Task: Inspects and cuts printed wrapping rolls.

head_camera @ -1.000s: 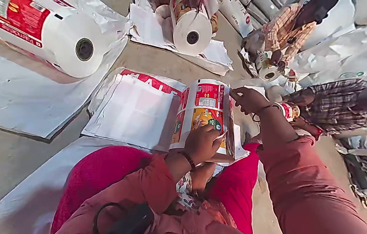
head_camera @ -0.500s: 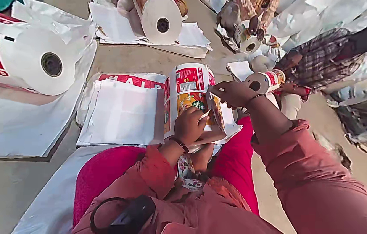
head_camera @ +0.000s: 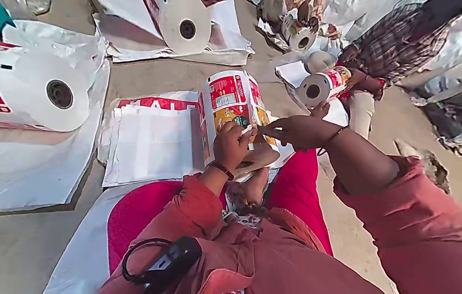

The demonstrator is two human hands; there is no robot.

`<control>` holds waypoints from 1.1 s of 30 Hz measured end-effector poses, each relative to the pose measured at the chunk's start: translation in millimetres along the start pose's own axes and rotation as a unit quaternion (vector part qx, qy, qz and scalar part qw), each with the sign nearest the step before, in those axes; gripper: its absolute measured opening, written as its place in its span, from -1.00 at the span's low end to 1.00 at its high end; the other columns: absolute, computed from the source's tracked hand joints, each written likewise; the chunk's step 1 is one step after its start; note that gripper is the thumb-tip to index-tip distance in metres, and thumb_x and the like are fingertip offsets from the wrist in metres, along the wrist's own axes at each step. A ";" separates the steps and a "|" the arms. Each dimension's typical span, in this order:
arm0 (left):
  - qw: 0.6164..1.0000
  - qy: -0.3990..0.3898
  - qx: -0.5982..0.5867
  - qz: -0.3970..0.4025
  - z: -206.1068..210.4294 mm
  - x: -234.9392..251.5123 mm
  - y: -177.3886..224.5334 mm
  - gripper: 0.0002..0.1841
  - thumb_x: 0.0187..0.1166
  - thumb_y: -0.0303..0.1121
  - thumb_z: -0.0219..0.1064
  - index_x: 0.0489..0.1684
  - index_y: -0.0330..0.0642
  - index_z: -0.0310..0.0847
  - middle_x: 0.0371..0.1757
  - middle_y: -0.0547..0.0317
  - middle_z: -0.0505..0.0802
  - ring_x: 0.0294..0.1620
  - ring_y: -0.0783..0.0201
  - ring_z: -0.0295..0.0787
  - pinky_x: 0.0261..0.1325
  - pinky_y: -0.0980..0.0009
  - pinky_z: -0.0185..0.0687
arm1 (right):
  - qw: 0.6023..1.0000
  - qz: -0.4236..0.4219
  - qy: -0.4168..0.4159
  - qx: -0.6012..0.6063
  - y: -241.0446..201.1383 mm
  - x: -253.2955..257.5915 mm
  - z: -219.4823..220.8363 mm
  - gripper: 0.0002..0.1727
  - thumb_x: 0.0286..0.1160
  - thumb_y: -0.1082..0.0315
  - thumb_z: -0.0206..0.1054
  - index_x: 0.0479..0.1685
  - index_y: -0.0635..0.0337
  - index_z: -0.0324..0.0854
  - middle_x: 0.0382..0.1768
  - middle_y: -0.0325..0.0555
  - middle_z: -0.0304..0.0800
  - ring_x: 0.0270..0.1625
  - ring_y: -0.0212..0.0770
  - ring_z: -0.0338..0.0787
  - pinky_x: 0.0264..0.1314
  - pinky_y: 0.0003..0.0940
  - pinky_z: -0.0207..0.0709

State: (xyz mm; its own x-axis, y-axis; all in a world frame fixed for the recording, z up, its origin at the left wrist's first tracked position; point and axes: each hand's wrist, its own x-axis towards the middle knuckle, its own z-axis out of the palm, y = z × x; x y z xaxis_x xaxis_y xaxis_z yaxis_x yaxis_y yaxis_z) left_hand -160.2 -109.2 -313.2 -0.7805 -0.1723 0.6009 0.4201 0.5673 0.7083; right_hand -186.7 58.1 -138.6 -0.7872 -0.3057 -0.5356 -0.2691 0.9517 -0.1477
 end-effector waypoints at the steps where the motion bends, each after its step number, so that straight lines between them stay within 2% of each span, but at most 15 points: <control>1: 1.000 0.014 -0.018 -0.004 0.1 -0.4 -0.3 -0.77 0.57 -0.31 0.42 -0.28 -0.36 0.81 -0.13 -0.12 0.82 -0.13 0.04 0.79 -0.04 0.11 0.73 | 1.000 0.000 0.009 0.019 4.3 -7.9 4.0 -0.54 0.89 0.06 0.04 0.65 -0.13 0.47 -0.23 0.02 0.83 -0.56 -0.11 0.70 -0.46 -0.08 0.65; 2: 0.999 0.029 -0.035 -0.014 -0.2 -0.2 -1.1 -0.76 0.58 -0.30 0.43 -0.27 -0.36 0.81 -0.12 -0.12 0.82 -0.13 0.08 0.78 -0.02 0.17 0.72 | 0.998 0.003 0.038 0.045 8.5 -14.3 9.4 -0.52 0.89 0.10 0.06 0.71 -0.07 0.39 -0.22 0.00 0.83 -0.56 -0.13 0.70 -0.45 -0.09 0.66; 4: 0.994 0.060 -0.080 -0.048 -2.1 0.4 -3.4 -0.73 0.61 -0.27 0.41 -0.22 -0.37 0.81 -0.11 -0.10 0.81 -0.10 0.15 0.74 0.03 0.28 0.68 | 0.980 -0.001 0.161 0.121 21.5 -15.1 29.1 -0.45 0.84 0.26 0.12 0.78 0.03 0.25 -0.25 -0.03 0.81 -0.59 -0.20 0.71 -0.50 -0.17 0.70; 6: 0.983 0.089 -0.127 -0.093 -2.8 0.6 -6.0 -0.73 0.63 -0.26 0.39 -0.26 -0.36 0.76 -0.13 -0.04 0.77 -0.08 0.23 0.69 0.06 0.36 0.62 | 0.949 -0.007 0.239 0.205 34.5 -1.7 53.9 -0.44 0.75 0.35 0.21 0.72 0.11 0.29 -0.13 0.04 0.79 -0.49 -0.15 0.79 -0.42 -0.12 0.77; 8: 0.973 0.107 -0.163 -0.126 -5.3 0.6 -8.1 -0.75 0.65 -0.28 0.38 -0.24 -0.35 0.74 -0.14 0.03 0.74 -0.12 0.33 0.65 0.03 0.45 0.59 | 0.937 -0.014 0.253 0.240 36.7 12.2 79.1 -0.50 0.59 0.39 0.35 0.53 0.22 0.46 -0.06 0.12 0.75 -0.35 -0.03 0.81 -0.25 0.02 0.79; 10: 0.962 0.123 -0.199 -0.140 -7.1 2.8 -10.5 -0.78 0.66 -0.31 0.36 -0.22 -0.32 0.72 -0.15 0.10 0.73 -0.14 0.39 0.65 0.00 0.48 0.61 | 0.938 -0.017 0.266 0.222 31.8 26.2 94.0 -0.57 0.49 0.25 0.52 0.25 0.28 0.62 -0.11 0.18 0.75 -0.24 0.06 0.76 -0.14 0.14 0.68; 12: 0.954 0.128 -0.221 -0.159 -12.6 -2.2 -9.6 -0.76 0.72 -0.24 0.32 -0.15 -0.27 0.71 -0.10 0.11 0.74 -0.12 0.38 0.68 0.00 0.43 0.66 | 0.935 -0.011 0.294 0.197 27.8 34.8 106.6 -0.46 0.40 0.01 0.59 0.10 0.28 0.65 -0.20 0.12 0.72 -0.20 0.07 0.72 -0.11 0.17 0.61; 14: 0.950 0.142 -0.216 -0.175 -20.2 -1.7 -12.3 -0.71 0.74 -0.11 0.29 -0.07 -0.18 0.69 -0.08 0.13 0.73 -0.16 0.36 0.69 -0.04 0.36 0.70 | 0.934 0.001 0.316 0.164 22.7 40.3 109.1 -0.38 0.38 -0.09 0.58 0.14 0.28 0.64 -0.09 0.16 0.75 -0.07 0.13 0.77 0.01 0.25 0.64; 16: 0.947 0.158 -0.208 -0.185 -30.3 3.0 -16.7 -0.71 0.73 -0.08 0.31 -0.04 -0.15 0.70 -0.03 0.14 0.76 -0.11 0.35 0.73 0.01 0.31 0.74 | 0.935 0.002 0.330 0.133 18.9 41.7 108.6 -0.45 0.46 -0.01 0.53 0.16 0.30 0.64 -0.03 0.19 0.76 0.00 0.17 0.79 0.06 0.26 0.65; 20: 0.942 0.172 -0.189 -0.220 -49.0 11.8 -25.1 -0.74 0.68 -0.15 0.37 -0.08 -0.19 0.71 0.01 0.12 0.76 -0.07 0.33 0.75 0.06 0.28 0.75 | 0.942 0.006 0.330 0.056 11.5 40.3 101.1 -0.64 0.46 0.14 0.48 -0.02 0.27 0.69 -0.06 0.20 0.78 0.03 0.24 0.81 0.01 0.24 0.67; 24: 0.950 0.188 -0.148 -0.202 -52.6 16.0 -31.9 -0.78 0.64 -0.24 0.41 -0.22 -0.24 0.70 -0.07 0.13 0.72 -0.15 0.38 0.68 -0.01 0.40 0.69 | 0.948 0.008 0.317 0.038 9.9 39.7 91.3 -0.69 0.44 0.16 0.50 -0.10 0.24 0.71 -0.11 0.20 0.79 0.01 0.25 0.81 -0.03 0.26 0.66; 27: 0.961 0.187 -0.084 -0.188 -58.6 16.3 -33.4 -0.74 0.64 -0.22 0.41 -0.26 -0.27 0.71 -0.04 0.09 0.71 -0.11 0.36 0.67 0.03 0.41 0.66 | 0.934 0.026 0.347 0.082 29.9 38.4 82.0 -0.73 0.45 0.29 0.47 -0.09 0.35 0.67 -0.18 0.30 0.76 -0.08 0.35 0.80 -0.08 0.37 0.63; 30: 0.961 0.204 -0.055 -0.177 -64.0 21.0 -40.7 -0.75 0.62 -0.26 0.43 -0.28 -0.31 0.72 -0.09 0.08 0.71 -0.13 0.37 0.65 0.00 0.42 0.63 | 0.903 0.069 0.401 0.140 66.9 37.1 70.5 -0.73 0.49 0.33 0.44 -0.09 0.42 0.63 -0.23 0.39 0.73 -0.13 0.42 0.77 -0.13 0.47 0.55; 33: 0.959 0.219 -0.037 -0.174 -68.1 24.8 -47.5 -0.76 0.60 -0.27 0.43 -0.28 -0.31 0.73 -0.09 0.09 0.71 -0.11 0.38 0.64 0.03 0.43 0.60 | 0.879 0.105 0.426 0.187 103.1 47.5 68.2 -0.76 0.52 0.32 0.42 -0.17 0.39 0.62 -0.33 0.29 0.68 -0.23 0.31 0.72 -0.16 0.38 0.51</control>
State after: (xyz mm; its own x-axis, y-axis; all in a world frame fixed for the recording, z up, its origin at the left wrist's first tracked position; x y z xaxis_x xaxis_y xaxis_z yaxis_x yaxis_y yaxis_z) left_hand -168.0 -195.2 -306.8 -0.6172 -0.6718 0.4097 0.2131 0.3585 0.9089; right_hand -214.0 143.6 -236.0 -0.9702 0.1198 0.2106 0.0076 0.8839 -0.4676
